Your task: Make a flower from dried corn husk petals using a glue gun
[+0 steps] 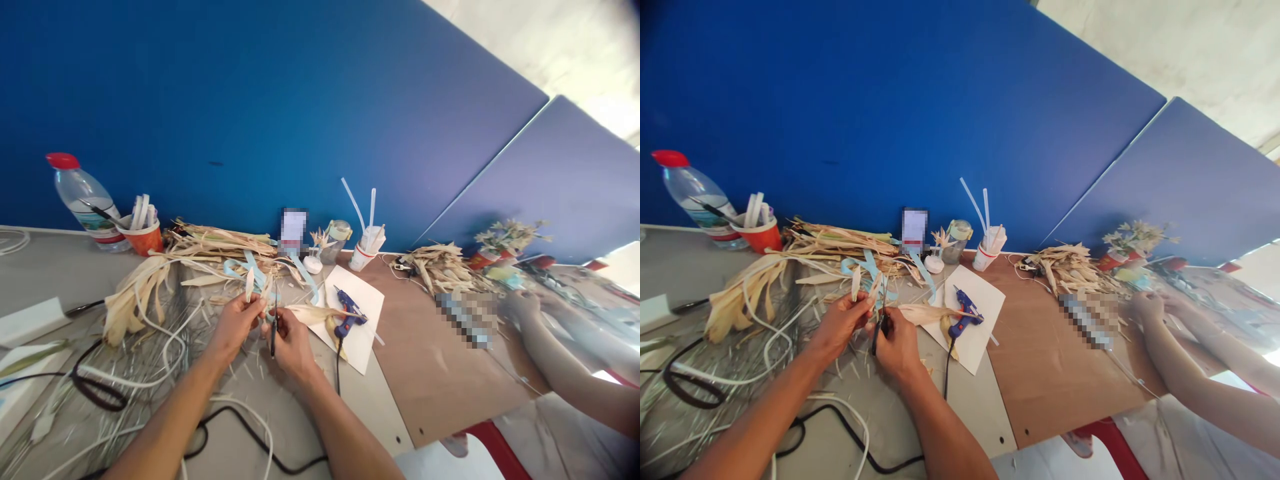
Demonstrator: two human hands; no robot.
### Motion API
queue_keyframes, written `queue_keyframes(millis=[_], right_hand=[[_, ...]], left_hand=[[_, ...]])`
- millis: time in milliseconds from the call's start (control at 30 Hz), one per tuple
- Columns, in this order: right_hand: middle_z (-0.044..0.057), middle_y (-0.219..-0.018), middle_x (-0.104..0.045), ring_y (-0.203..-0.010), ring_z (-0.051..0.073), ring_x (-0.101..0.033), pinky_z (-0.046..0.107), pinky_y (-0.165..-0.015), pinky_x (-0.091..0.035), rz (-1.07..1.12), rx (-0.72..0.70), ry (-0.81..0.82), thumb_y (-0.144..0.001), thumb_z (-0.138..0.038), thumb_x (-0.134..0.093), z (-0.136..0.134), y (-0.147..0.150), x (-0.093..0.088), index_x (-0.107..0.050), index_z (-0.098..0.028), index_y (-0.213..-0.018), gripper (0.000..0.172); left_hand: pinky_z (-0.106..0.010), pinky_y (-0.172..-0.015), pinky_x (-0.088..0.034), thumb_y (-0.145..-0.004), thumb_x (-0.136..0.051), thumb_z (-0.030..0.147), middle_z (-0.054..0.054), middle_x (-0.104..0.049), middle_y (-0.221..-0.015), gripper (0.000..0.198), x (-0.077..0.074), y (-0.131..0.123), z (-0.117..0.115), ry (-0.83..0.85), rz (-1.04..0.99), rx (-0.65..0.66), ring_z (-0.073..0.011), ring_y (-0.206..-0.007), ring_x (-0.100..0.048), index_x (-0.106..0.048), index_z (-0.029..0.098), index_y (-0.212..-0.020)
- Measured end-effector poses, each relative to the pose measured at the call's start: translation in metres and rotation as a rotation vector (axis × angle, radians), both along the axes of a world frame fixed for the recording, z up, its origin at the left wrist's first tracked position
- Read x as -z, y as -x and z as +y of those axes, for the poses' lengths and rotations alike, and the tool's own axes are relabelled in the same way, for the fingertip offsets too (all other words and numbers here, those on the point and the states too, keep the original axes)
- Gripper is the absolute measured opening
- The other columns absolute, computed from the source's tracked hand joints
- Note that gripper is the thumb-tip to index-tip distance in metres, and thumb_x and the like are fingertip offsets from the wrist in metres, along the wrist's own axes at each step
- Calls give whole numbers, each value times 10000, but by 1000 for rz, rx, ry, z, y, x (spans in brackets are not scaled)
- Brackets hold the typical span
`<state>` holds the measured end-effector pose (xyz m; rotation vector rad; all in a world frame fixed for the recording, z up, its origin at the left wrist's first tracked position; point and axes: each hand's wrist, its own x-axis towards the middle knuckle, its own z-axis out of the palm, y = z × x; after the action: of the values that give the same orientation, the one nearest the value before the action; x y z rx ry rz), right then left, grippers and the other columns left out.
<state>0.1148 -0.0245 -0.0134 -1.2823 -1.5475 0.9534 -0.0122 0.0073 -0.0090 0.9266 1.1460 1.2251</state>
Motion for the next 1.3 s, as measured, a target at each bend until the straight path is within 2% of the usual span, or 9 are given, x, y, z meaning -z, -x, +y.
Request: queue_keyframes(millis=[333,633,1033,1300], right_hand=[[-8,-674,-572,-562,116,-455,220,-512,-334,-32,6,-9,-749,-304,-570,-1,0,-5,-620,-151,-914,230],[-10,-680,-571,-570,113,-458,218,-521,-346,-4,-2,-13,-761,-297,-570,-1,0,-5,-618,-151,-916,219],[-21,-658,-550,-557,109,-441,215,-508,-340,44,-33,19,-756,-327,-572,-1,1,-1,-612,-161,-925,240],[-6,-709,-578,-596,118,-473,222,-546,-365,80,-24,16,-766,-307,-572,-2,1,-2,-610,-157,-948,239]], left_hand=[[-189,-452,-373,-643,-686,399,59,-512,-534,284,-9,-5,-4,2,19,50,-75,-447,-458,-531,163,-669],[-184,-452,-365,-657,-675,395,67,-499,-534,272,-12,-5,-4,1,21,68,-69,-447,-441,-527,168,-657],[-205,-464,-355,-671,-669,441,53,-522,-544,290,-3,-1,-3,-59,98,-1,-96,-466,-461,-554,174,-680],[-207,-493,-382,-652,-679,405,48,-521,-549,269,-14,-5,-6,-56,77,52,-101,-497,-475,-552,169,-646]])
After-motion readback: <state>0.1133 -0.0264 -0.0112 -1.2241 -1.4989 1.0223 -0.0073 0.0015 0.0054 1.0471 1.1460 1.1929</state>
